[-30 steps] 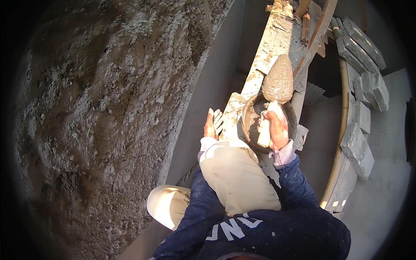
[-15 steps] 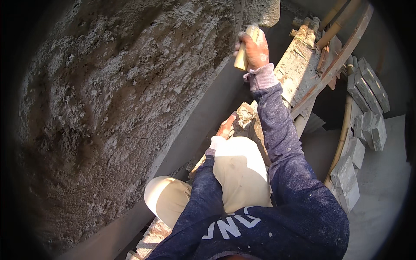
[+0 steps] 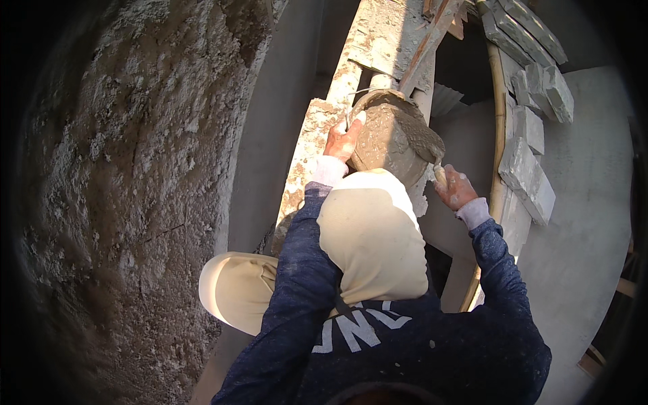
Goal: The person scoops wet cement from a bucket with a trowel and applies it to a vertical wall surface, smoothing it in place. The person repeatedly refills the trowel and continues spreading cement along the wall.
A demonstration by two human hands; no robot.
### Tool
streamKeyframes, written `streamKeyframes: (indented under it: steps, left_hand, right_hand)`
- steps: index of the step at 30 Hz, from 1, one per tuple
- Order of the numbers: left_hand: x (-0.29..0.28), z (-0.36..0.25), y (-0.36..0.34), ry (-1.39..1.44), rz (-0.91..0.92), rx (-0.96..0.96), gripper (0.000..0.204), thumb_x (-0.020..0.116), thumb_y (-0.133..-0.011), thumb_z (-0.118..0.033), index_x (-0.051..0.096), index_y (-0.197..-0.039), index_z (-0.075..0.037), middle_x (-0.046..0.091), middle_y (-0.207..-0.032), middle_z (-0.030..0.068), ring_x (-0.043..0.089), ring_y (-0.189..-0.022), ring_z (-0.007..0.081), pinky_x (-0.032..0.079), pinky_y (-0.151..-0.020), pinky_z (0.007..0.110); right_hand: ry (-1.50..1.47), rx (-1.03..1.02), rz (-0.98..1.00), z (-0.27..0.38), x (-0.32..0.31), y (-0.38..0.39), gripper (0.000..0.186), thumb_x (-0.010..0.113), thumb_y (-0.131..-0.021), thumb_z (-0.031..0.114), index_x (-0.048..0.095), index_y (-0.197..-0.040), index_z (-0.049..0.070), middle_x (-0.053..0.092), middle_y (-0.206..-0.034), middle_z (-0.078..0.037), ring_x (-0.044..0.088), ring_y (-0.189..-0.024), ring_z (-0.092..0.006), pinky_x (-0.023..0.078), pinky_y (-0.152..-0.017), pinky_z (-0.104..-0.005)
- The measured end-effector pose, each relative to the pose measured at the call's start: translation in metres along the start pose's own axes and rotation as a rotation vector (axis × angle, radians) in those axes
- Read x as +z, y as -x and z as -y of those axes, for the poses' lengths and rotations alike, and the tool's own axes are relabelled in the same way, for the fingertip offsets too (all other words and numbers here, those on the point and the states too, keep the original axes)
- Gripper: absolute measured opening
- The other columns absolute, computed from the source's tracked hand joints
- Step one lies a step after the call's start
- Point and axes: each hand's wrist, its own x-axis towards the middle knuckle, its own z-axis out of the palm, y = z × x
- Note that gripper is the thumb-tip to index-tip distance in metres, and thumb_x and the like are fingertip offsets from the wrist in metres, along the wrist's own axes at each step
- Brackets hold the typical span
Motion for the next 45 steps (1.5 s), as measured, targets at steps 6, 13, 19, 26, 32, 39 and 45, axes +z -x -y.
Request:
streamKeyframes:
  steps: [6, 13, 19, 26, 32, 39, 45]
  left_hand:
    - [0.018, -0.001, 0.016, -0.002, -0.058, 0.139, 0.053, 0.059, -0.090, -0.049, 0.063, -0.109, -0.001, 0.063, -0.098, 0.0062, 0.051, -0.093, 0.0165, 0.039, -0.091, 0.032]
    - [-0.017, 0.005, 0.009, -0.081, -0.120, -0.054, 0.062, 0.057, -0.089, -0.055, 0.062, -0.111, 0.003, 0.064, -0.099, 0.0142, 0.056, -0.096, 0.0251, 0.041, -0.092, 0.035]
    - [-0.020, 0.006, 0.010, 0.080, -0.165, -0.024, 0.055, 0.054, -0.094, -0.043, 0.055, -0.127, 0.001, 0.059, -0.125, 0.0119, 0.051, -0.117, 0.0207, 0.037, -0.100, 0.033]
    - [-0.032, 0.027, 0.007, 0.176, -0.134, -0.051, 0.063, 0.058, -0.090, -0.048, 0.054, -0.127, 0.002, 0.057, -0.126, 0.0154, 0.048, -0.120, 0.0230, 0.034, -0.103, 0.034]
    - [-0.048, 0.025, 0.018, 0.166, -0.164, -0.084, 0.061, 0.058, -0.090, -0.047, 0.055, -0.127, 0.001, 0.057, -0.126, 0.0152, 0.049, -0.119, 0.0231, 0.035, -0.102, 0.034]
    - [-0.020, 0.020, 0.018, 0.154, -0.098, -0.091, 0.059, 0.059, -0.089, -0.045, 0.055, -0.126, 0.001, 0.058, -0.126, 0.0150, 0.050, -0.118, 0.0232, 0.036, -0.102, 0.035]
    - [-0.026, 0.035, 0.010, 0.135, -0.120, -0.088, 0.057, 0.060, -0.089, -0.043, 0.056, -0.126, 0.001, 0.058, -0.125, 0.0148, 0.050, -0.117, 0.0232, 0.037, -0.101, 0.035]
  right_hand:
    - [-0.802, 0.235, 0.733, 0.029, 0.035, -0.023, 0.024, 0.059, -0.088, 0.023, 0.046, -0.098, 0.005, 0.052, -0.066, -0.006, 0.051, -0.046, -0.0153, 0.045, -0.042, -0.0324]
    - [-1.441, 0.300, 0.645, 0.059, 0.024, 0.015, 0.015, 0.054, -0.092, 0.013, 0.041, -0.096, 0.009, 0.043, -0.062, -0.002, 0.042, -0.042, -0.0107, 0.040, -0.036, -0.0266]
    - [-1.532, 0.306, 0.634, 0.066, 0.020, 0.012, 0.012, 0.052, -0.093, 0.011, 0.041, -0.096, 0.009, 0.043, -0.064, -0.002, 0.043, -0.045, -0.0108, 0.041, -0.038, -0.0264]
    - [-1.895, 0.302, 0.459, 0.125, -0.044, 0.003, 0.016, 0.050, -0.087, 0.007, 0.043, -0.102, 0.008, 0.045, -0.072, -0.004, 0.046, -0.052, -0.0111, 0.044, -0.043, -0.0262]
    - [-1.872, 0.155, -0.031, 0.221, -0.039, -0.110, 0.015, 0.052, -0.084, 0.007, 0.046, -0.098, 0.004, 0.049, -0.074, -0.005, 0.051, -0.055, -0.0138, 0.047, -0.044, -0.0278]
    - [-1.330, 0.076, -0.362, 0.385, -0.080, -0.347, 0.050, 0.061, -0.079, 0.015, 0.039, -0.119, -0.006, 0.062, -0.090, -0.021, 0.064, -0.062, -0.0262, 0.053, -0.053, -0.0388]
    - [-1.673, -0.521, -0.164, 0.369, -0.174, -0.213, 0.027, 0.058, -0.086, 0.010, 0.043, -0.109, 0.006, 0.052, -0.082, -0.006, 0.056, -0.064, -0.0139, 0.051, -0.049, -0.0288]
